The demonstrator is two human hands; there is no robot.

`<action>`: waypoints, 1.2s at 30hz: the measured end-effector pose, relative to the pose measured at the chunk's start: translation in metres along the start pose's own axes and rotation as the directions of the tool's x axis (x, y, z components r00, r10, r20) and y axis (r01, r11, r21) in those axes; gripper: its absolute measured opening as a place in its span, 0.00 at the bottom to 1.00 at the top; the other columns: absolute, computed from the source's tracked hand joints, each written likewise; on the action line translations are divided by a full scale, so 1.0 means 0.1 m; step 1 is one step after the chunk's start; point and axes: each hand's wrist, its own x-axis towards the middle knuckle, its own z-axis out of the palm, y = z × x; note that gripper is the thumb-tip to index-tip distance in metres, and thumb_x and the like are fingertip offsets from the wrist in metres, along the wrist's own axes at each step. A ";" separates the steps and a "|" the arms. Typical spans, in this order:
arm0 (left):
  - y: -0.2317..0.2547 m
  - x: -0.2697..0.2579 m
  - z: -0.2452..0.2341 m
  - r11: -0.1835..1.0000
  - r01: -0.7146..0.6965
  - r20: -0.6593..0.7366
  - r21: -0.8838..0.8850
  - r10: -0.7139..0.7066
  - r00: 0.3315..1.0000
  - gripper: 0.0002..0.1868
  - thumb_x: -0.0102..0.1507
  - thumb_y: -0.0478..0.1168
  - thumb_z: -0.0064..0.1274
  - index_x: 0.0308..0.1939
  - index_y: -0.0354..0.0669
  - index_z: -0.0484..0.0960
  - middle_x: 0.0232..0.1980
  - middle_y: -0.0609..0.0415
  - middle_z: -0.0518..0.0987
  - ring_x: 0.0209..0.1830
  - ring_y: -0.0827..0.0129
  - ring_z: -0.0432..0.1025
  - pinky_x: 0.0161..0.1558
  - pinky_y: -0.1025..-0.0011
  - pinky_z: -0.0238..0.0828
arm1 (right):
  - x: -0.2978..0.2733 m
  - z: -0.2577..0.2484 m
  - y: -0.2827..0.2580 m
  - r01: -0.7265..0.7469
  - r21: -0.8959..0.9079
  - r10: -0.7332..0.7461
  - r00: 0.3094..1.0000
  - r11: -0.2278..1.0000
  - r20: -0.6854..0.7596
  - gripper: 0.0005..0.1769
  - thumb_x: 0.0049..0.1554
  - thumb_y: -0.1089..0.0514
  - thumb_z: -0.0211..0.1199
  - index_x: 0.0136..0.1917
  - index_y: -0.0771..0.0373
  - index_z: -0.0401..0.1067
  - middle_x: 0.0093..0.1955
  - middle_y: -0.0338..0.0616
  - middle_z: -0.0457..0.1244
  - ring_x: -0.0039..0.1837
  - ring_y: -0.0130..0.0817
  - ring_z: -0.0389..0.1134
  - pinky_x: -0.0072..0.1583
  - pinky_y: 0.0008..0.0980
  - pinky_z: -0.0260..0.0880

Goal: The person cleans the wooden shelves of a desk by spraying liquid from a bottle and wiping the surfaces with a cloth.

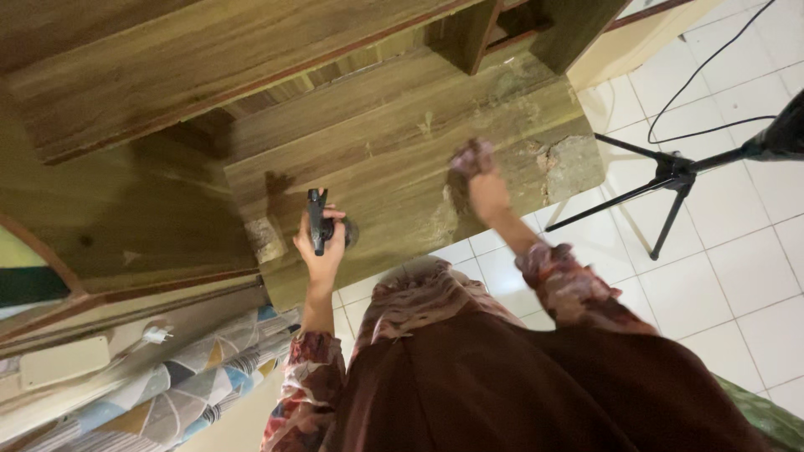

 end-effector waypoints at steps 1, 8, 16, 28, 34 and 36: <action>-0.01 0.00 0.00 1.000 0.000 0.003 -0.013 0.000 1.000 0.13 0.58 0.23 0.53 0.46 0.34 0.80 0.51 0.49 0.85 0.51 0.66 0.80 0.57 0.69 0.75 | 0.01 0.05 -0.19 0.052 -0.012 -0.052 0.998 0.999 0.024 0.41 0.54 0.72 0.52 0.81 0.58 0.60 0.85 0.57 0.35 0.80 0.52 0.46 0.60 0.43 0.72; 0.01 -0.03 -0.01 0.996 0.088 0.010 -0.014 -0.088 0.996 0.18 0.59 0.24 0.53 0.53 0.33 0.80 0.45 0.52 0.86 0.49 0.67 0.80 0.57 0.69 0.75 | 0.71 0.20 -0.09 -0.069 -0.111 0.109 0.903 0.991 0.414 0.18 0.71 0.60 0.50 0.66 0.61 0.77 0.69 0.59 0.68 0.69 0.50 0.71 0.67 0.46 0.74; 0.19 0.15 0.26 0.995 0.005 0.079 -0.095 0.003 0.997 0.09 0.58 0.24 0.53 0.40 0.35 0.81 0.60 0.43 0.82 0.51 0.63 0.81 0.53 0.69 0.76 | 0.16 -0.32 0.47 0.019 -0.422 -0.058 0.995 0.906 -0.081 0.29 0.53 0.62 0.56 0.69 0.60 0.72 0.83 0.57 0.46 0.82 0.49 0.43 0.78 0.34 0.52; 0.27 0.12 0.74 0.996 0.026 0.187 -0.080 -0.011 0.982 0.09 0.57 0.26 0.54 0.39 0.37 0.84 0.53 0.44 0.85 0.47 0.62 0.83 0.50 0.68 0.78 | 0.80 0.04 0.83 0.051 -0.342 -0.016 0.994 0.938 0.105 0.19 0.61 0.63 0.53 0.62 0.67 0.76 0.86 0.50 0.46 0.86 0.44 0.45 0.79 0.37 0.56; 0.28 0.13 0.79 0.993 0.000 0.185 -0.116 0.021 0.982 0.08 0.56 0.26 0.54 0.38 0.37 0.82 0.60 0.42 0.82 0.48 0.61 0.82 0.50 0.68 0.78 | 0.10 -0.11 1.01 -0.003 -0.136 -0.035 0.960 0.991 -0.276 0.29 0.55 0.66 0.54 0.70 0.62 0.74 0.83 0.50 0.49 0.82 0.51 0.49 0.75 0.36 0.60; 0.27 0.11 0.79 0.992 0.006 0.173 -0.126 0.015 0.985 0.08 0.56 0.25 0.53 0.38 0.36 0.82 0.61 0.42 0.82 0.48 0.61 0.82 0.49 0.68 0.78 | 0.09 -0.05 0.80 -0.027 -0.097 0.005 0.976 0.995 -0.216 0.26 0.56 0.66 0.53 0.67 0.60 0.75 0.84 0.49 0.50 0.82 0.51 0.49 0.74 0.36 0.60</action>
